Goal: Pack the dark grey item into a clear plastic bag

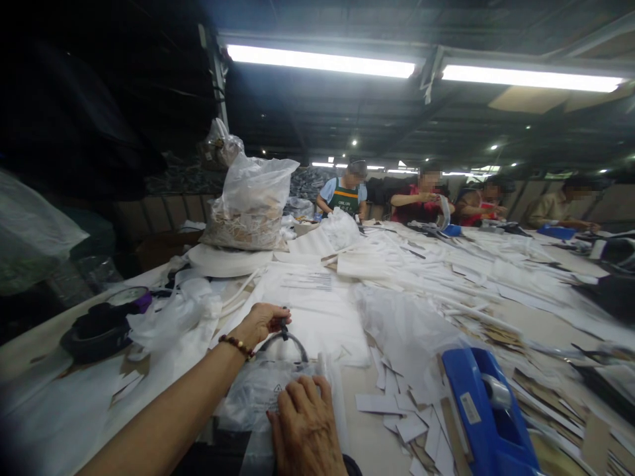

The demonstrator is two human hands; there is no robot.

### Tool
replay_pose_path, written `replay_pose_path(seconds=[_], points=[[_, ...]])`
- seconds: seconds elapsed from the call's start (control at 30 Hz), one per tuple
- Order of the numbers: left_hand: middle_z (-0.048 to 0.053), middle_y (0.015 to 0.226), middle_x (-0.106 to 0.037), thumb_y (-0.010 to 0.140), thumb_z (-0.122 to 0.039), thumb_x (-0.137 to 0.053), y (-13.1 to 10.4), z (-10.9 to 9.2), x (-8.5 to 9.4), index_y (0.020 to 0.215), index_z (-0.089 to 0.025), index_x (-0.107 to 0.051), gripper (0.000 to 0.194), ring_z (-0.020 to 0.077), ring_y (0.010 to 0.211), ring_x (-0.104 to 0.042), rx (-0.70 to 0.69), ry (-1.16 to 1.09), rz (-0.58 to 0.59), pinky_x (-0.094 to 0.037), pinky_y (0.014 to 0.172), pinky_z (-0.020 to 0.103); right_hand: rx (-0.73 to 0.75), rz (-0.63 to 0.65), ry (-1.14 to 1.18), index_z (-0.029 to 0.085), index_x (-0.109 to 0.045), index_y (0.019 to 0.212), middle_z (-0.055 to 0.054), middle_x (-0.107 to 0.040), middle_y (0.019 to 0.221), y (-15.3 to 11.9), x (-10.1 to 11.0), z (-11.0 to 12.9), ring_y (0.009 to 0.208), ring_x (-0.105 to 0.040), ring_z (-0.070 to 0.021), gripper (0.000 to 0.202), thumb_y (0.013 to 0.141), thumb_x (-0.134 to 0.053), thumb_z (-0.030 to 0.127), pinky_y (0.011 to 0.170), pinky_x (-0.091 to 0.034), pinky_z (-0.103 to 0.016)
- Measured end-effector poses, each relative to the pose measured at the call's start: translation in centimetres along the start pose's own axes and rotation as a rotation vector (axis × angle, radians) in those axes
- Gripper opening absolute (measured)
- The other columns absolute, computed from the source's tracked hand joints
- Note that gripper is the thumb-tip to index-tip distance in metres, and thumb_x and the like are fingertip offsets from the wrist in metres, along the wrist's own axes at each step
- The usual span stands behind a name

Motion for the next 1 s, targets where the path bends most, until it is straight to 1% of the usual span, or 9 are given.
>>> replay_pose_path(seconds=[0.07, 0.17, 0.27, 0.37, 0.47, 0.57, 0.7, 0.8, 1.0], points=[[0.002, 0.081, -0.061, 0.084, -0.023, -0.058, -1.6, -1.0, 0.1, 0.094, -0.012, -0.057, 0.016, 0.0126, 0.070, -0.060, -0.088, 0.073, 0.035, -0.051, 0.067, 0.029, -0.012, 0.017, 0.009, 0.022, -0.057, 0.090, -0.001, -0.062, 0.085, 0.1, 0.3, 0.1, 0.086, -0.055, -0.0207, 0.011, 0.083, -0.052, 0.016, 0.087, -0.037, -0.039], [0.000, 0.071, -0.064, 0.073, -0.013, -0.063, -5.6, -2.1, 0.2, 0.084, -0.012, -0.061, 0.011, 0.0135, 0.070, -0.061, -0.287, 0.209, 0.138, -0.049, 0.071, 0.026, -0.051, 0.062, 0.017, 0.021, -0.056, 0.083, -0.001, -0.061, 0.081, 0.2, 0.4, 0.1, 0.082, -0.054, -0.0199, 0.008, 0.084, -0.050, 0.016, 0.087, -0.037, -0.040], [0.001, 0.073, -0.068, 0.067, -0.013, -0.061, -9.9, -1.4, 0.2, 0.071, -0.016, -0.066, 0.007, 0.0178, 0.076, -0.063, -0.493, 0.403, 0.297, -0.048, 0.076, 0.028, -0.049, 0.082, 0.028, 0.021, -0.057, 0.085, -0.002, -0.061, 0.082, 0.3, 0.4, 0.2, 0.081, -0.054, -0.0198, 0.009, 0.085, -0.049, 0.015, 0.085, -0.038, -0.041], [0.004, 0.087, -0.070, 0.071, -0.008, -0.049, -12.4, 0.2, 0.6, 0.073, -0.019, -0.065, 0.020, 0.0195, 0.094, -0.062, -0.704, 0.571, 0.415, -0.047, 0.087, 0.031, -0.048, 0.067, 0.076, 0.021, -0.057, 0.090, -0.004, -0.062, 0.085, 0.4, 0.5, -0.2, 0.082, -0.054, -0.0198, 0.017, 0.083, -0.046, 0.010, 0.081, -0.041, -0.039], [0.007, 0.091, -0.068, 0.080, -0.007, -0.041, -12.9, 1.6, 0.6, 0.079, -0.017, -0.062, 0.024, 0.0183, 0.102, -0.060, -0.864, 0.692, 0.498, -0.048, 0.090, 0.031, -0.058, -0.056, 0.097, 0.020, -0.056, 0.096, -0.005, -0.063, 0.092, 0.7, 1.8, -0.7, 0.089, -0.055, -0.0192, 0.030, 0.079, -0.041, 0.001, 0.086, -0.040, -0.038], [0.008, 0.099, -0.066, 0.084, -0.005, -0.039, -12.8, 2.1, 0.1, 0.086, -0.016, -0.060, 0.024, 0.0173, 0.108, -0.057, -0.965, 0.798, 0.556, -0.047, 0.094, 0.031, 0.005, -0.141, 0.068, 0.018, -0.053, 0.106, -0.005, -0.063, 0.099, 0.9, 3.4, 0.0, 0.098, -0.054, -0.0190, 0.041, 0.076, -0.037, -0.003, 0.098, -0.030, -0.042], [0.013, 0.112, -0.059, 0.082, -0.001, -0.038, -12.4, 2.2, -0.2, 0.089, -0.013, -0.059, 0.025, 0.0205, 0.111, -0.054, -1.008, 0.932, 0.554, -0.047, 0.094, 0.035, 0.070, 0.100, 0.130, 0.020, -0.057, 0.097, -0.002, -0.062, 0.087, 0.7, 2.6, 1.7, 0.085, -0.053, -0.0175, 0.037, 0.073, -0.039, -0.003, 0.096, -0.029, -0.041], [0.013, 0.108, -0.059, 0.078, 0.004, -0.036, -12.2, 2.2, -0.2, 0.085, -0.012, -0.059, 0.029, 0.0202, 0.111, -0.053, -1.000, 1.012, 0.564, -0.046, 0.095, 0.033, 0.059, 0.266, 0.132, 0.019, -0.058, 0.091, -0.002, -0.060, 0.083, 0.0, 1.3, 2.2, 0.080, -0.051, -0.0178, 0.031, 0.072, -0.042, -0.001, 0.097, -0.029, -0.042], [0.006, 0.096, -0.060, 0.080, 0.000, -0.040, -12.8, 2.4, -0.8, 0.090, -0.017, -0.056, 0.026, 0.0163, 0.098, -0.056, -0.955, 1.144, 0.570, -0.048, 0.088, 0.029, 0.064, 0.293, 0.139, 0.018, -0.057, 0.088, -0.003, -0.060, 0.083, -0.1, 0.9, 2.5, 0.081, -0.051, -0.0178, 0.030, 0.072, -0.040, -0.002, 0.097, -0.030, -0.041]])
Point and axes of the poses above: each hand's wrist, its own y-axis towards the middle knuckle, its own x-axis out of the back of the hand, z = x × y, the point moved 7 cm from there along y, towards the middle knuckle
